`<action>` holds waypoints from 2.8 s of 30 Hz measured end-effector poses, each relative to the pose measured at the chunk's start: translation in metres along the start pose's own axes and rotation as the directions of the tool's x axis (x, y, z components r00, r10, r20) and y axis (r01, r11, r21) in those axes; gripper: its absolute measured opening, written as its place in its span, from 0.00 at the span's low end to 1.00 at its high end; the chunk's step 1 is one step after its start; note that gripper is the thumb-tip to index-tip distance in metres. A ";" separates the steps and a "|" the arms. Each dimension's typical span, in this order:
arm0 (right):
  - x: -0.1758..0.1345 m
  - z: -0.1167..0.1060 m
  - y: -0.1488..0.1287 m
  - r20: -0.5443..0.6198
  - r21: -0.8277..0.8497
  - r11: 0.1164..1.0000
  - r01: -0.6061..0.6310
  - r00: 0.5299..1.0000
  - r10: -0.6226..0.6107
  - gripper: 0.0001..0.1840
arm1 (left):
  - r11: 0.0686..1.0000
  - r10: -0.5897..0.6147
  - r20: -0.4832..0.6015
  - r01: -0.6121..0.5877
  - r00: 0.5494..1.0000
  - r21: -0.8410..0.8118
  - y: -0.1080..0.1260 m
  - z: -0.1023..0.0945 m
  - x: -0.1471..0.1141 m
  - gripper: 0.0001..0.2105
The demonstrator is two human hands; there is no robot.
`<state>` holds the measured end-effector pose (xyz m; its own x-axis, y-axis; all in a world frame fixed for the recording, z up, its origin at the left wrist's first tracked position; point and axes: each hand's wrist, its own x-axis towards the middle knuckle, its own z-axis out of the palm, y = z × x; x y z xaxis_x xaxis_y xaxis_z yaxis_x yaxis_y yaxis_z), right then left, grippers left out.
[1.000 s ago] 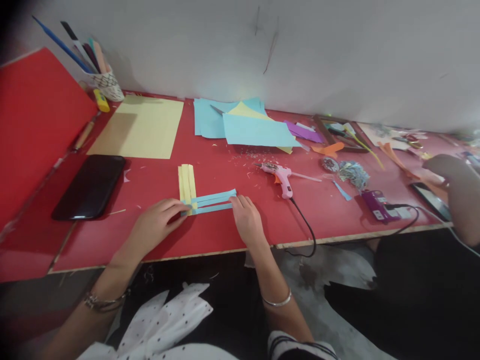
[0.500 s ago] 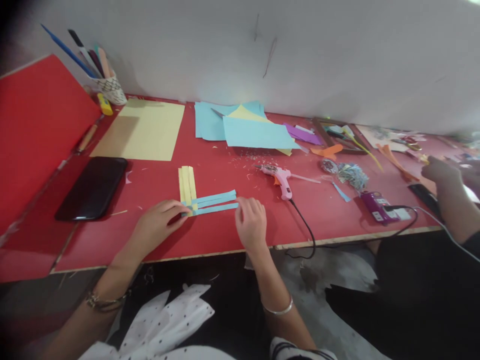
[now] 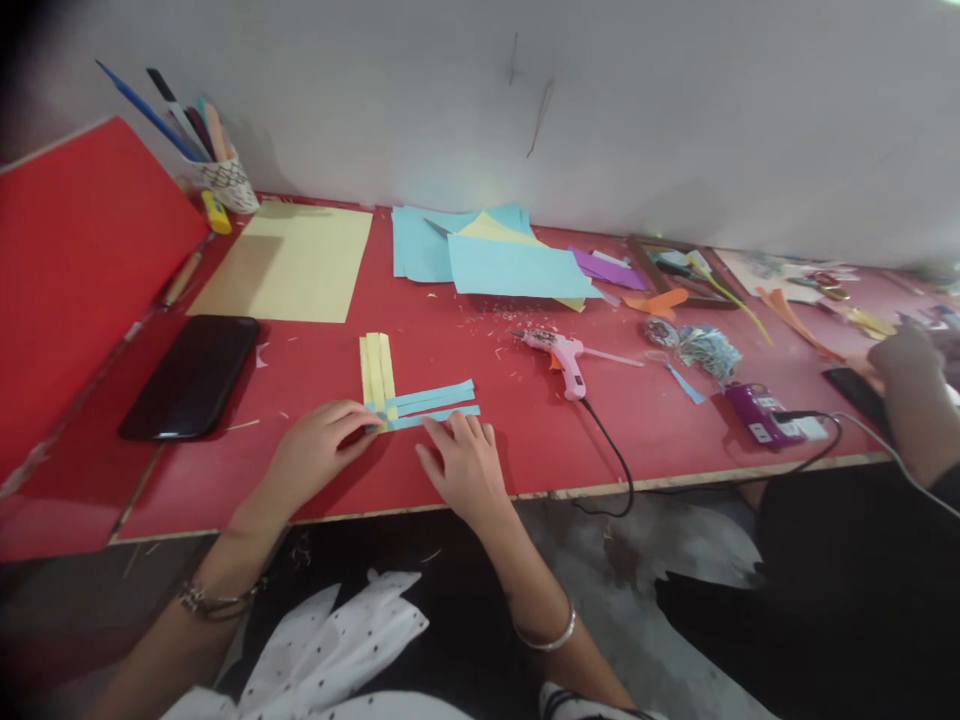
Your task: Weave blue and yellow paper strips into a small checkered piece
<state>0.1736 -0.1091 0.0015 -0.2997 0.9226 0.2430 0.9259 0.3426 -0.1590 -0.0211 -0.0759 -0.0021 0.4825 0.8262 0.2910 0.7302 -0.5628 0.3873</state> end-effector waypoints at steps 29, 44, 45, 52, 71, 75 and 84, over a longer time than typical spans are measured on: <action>0.011 0.005 0.012 -0.049 0.052 0.998 -0.042 0.998 0.045 0.14 | 0.980 -0.090 0.052 0.079 0.995 0.181 0.009 0.003 0.009 0.15; 0.001 -0.001 0.013 -0.080 0.014 0.998 -0.056 0.995 0.057 0.16 | 0.983 -0.108 0.053 0.099 0.993 0.153 0.008 0.005 0.011 0.14; 0.001 -0.001 0.013 -0.076 0.016 0.998 -0.057 0.995 0.058 0.16 | 0.983 -0.107 0.050 0.098 0.993 0.155 0.008 0.005 0.011 0.14; 0.002 0.000 0.016 -0.090 0.047 0.991 -0.122 0.988 0.125 0.16 | 0.985 -0.082 0.030 0.077 0.996 0.157 0.007 0.008 0.010 0.14; 0.056 -0.013 0.037 0.172 0.212 0.944 -0.255 0.960 0.221 0.08 | 0.990 -0.125 0.055 0.120 0.991 0.074 0.006 0.008 0.012 0.11; 0.055 -0.018 0.040 0.148 0.266 0.917 -0.297 0.953 0.266 0.07 | 0.988 -0.136 0.062 0.131 0.989 0.082 0.007 0.008 0.012 0.10; 0.056 -0.025 0.040 0.148 0.382 0.870 -0.311 0.950 0.275 0.07 | 0.988 -0.129 0.087 0.120 0.988 0.093 0.008 0.005 0.013 0.10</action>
<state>0.1998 -0.0479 0.0328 -0.0645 0.9969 0.0452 0.8113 0.0787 -0.5793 -0.0066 -0.0698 0.0002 0.4246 0.8908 0.1619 0.8250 -0.4544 0.3361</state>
